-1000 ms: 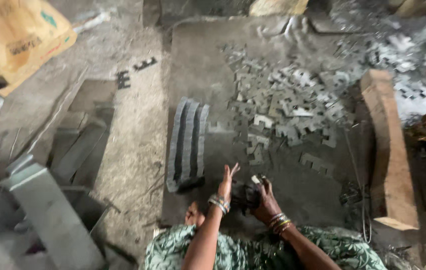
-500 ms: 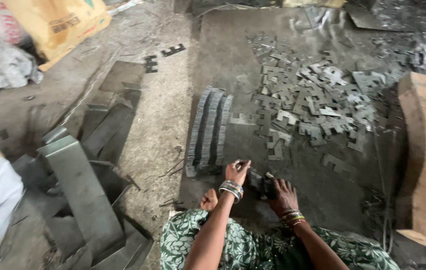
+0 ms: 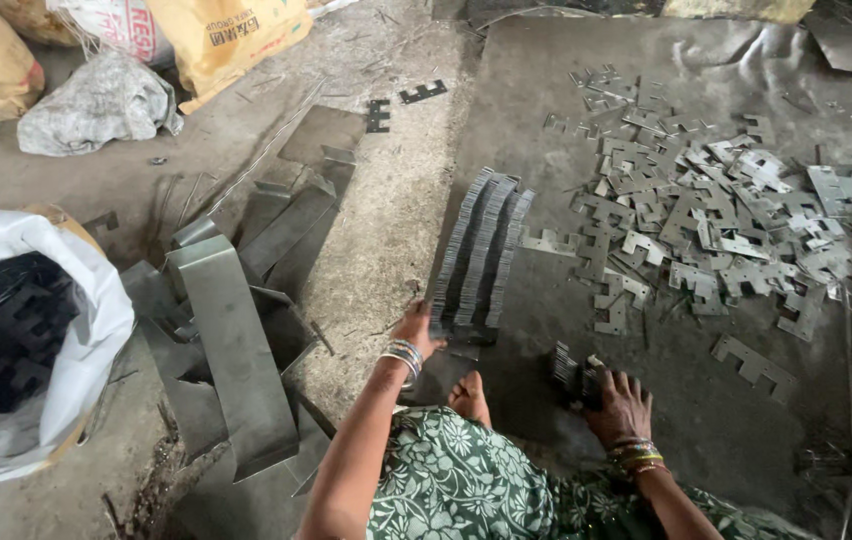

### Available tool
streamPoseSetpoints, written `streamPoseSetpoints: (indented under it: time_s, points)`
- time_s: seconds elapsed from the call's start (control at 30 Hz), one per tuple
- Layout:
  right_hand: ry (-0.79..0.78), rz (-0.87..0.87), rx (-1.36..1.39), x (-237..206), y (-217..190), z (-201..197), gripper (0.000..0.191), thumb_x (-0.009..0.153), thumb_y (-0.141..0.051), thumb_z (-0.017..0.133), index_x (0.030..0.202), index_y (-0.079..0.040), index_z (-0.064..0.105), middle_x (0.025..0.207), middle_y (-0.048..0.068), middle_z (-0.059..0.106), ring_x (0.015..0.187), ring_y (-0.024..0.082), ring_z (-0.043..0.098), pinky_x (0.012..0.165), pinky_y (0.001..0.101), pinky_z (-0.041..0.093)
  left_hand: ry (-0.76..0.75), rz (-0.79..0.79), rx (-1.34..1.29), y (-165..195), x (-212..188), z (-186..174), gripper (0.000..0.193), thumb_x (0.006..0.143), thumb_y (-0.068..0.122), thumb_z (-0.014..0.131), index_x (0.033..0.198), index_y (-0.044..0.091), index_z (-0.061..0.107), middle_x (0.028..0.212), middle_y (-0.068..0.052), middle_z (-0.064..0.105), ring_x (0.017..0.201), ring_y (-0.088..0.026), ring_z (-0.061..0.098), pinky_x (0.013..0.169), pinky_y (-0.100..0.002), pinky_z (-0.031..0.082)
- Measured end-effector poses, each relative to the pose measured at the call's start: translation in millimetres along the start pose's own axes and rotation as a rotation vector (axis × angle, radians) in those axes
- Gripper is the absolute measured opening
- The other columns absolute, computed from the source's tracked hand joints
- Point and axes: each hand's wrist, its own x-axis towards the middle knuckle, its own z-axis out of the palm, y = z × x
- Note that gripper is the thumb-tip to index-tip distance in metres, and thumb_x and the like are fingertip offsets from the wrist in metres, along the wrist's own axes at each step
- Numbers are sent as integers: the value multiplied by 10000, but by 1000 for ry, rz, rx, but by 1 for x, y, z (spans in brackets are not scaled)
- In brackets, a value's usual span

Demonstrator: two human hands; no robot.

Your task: The person sits on the floor and sorts small metal brackets from a large pile into neat stacks. They pick up brackets one by one, align them, and place them into growing stacks on the floor.

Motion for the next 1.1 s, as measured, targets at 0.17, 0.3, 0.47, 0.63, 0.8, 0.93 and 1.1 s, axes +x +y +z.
streamPoseSetpoints:
  time_s: [0.17, 0.3, 0.47, 0.63, 0.8, 0.93, 1.1]
  points:
    - [176, -109, 3, -2, -7, -1, 847, 688, -369, 798, 1457, -283, 455, 1400, 34, 549, 1274, 305, 506, 1094, 508, 381, -152, -55, 88, -11, 6, 13, 1095, 790, 338, 871, 1602, 43, 200, 1353, -247, 586, 1212, -406, 609, 1020, -453, 527]
    - [122, -85, 2, 5, -5, 9, 900, 701, -396, 814, 1497, -265, 414, 1386, 65, 526, 1288, 317, 490, 1122, 517, 359, -169, 3, 265, -13, 14, 17, 1080, 832, 354, 838, 1611, 9, 174, 1329, -238, 604, 1215, -373, 618, 1032, -429, 527]
    - [151, -98, -25, 11, -1, 21, 920, 667, -357, 806, 1494, -255, 414, 1435, 52, 507, 1325, 293, 482, 1160, 531, 327, -38, 63, 174, -20, 17, 24, 1108, 769, 342, 875, 1563, 7, 178, 1418, -235, 537, 1270, -356, 579, 1025, -410, 519]
    - [130, -72, -113, 5, -7, 19, 879, 713, -402, 796, 1487, -259, 405, 1514, 61, 437, 1405, 298, 407, 1207, 584, 264, -24, -2, 115, -19, 14, 20, 1088, 752, 323, 894, 1570, 83, 216, 1444, -202, 538, 1272, -349, 582, 1022, -410, 524]
    - [114, -63, -236, 0, -18, 15, 955, 743, -378, 770, 1584, -215, 348, 1597, 114, 323, 1507, 364, 243, 1185, 642, 197, -51, -120, 58, -15, 6, 16, 1110, 757, 325, 876, 1617, 142, 199, 1337, -165, 607, 1174, -343, 639, 965, -423, 554]
    - [195, -102, -206, -3, -18, 21, 833, 779, -368, 729, 1505, -155, 380, 1565, 138, 369, 1499, 386, 275, 1204, 619, 211, 166, -24, -17, -23, 0, 29, 881, 699, 298, 912, 1403, 70, 435, 1275, -199, 627, 1140, -386, 637, 914, -456, 555]
    - [226, -150, -192, -4, -9, 37, 543, 787, -387, 704, 1254, -161, 546, 1365, 125, 541, 1380, 357, 454, 1228, 541, 331, 220, 9, -55, -33, -4, 39, 556, 769, 296, 868, 1198, 39, 623, 1215, -213, 674, 1099, -399, 662, 915, -467, 562]
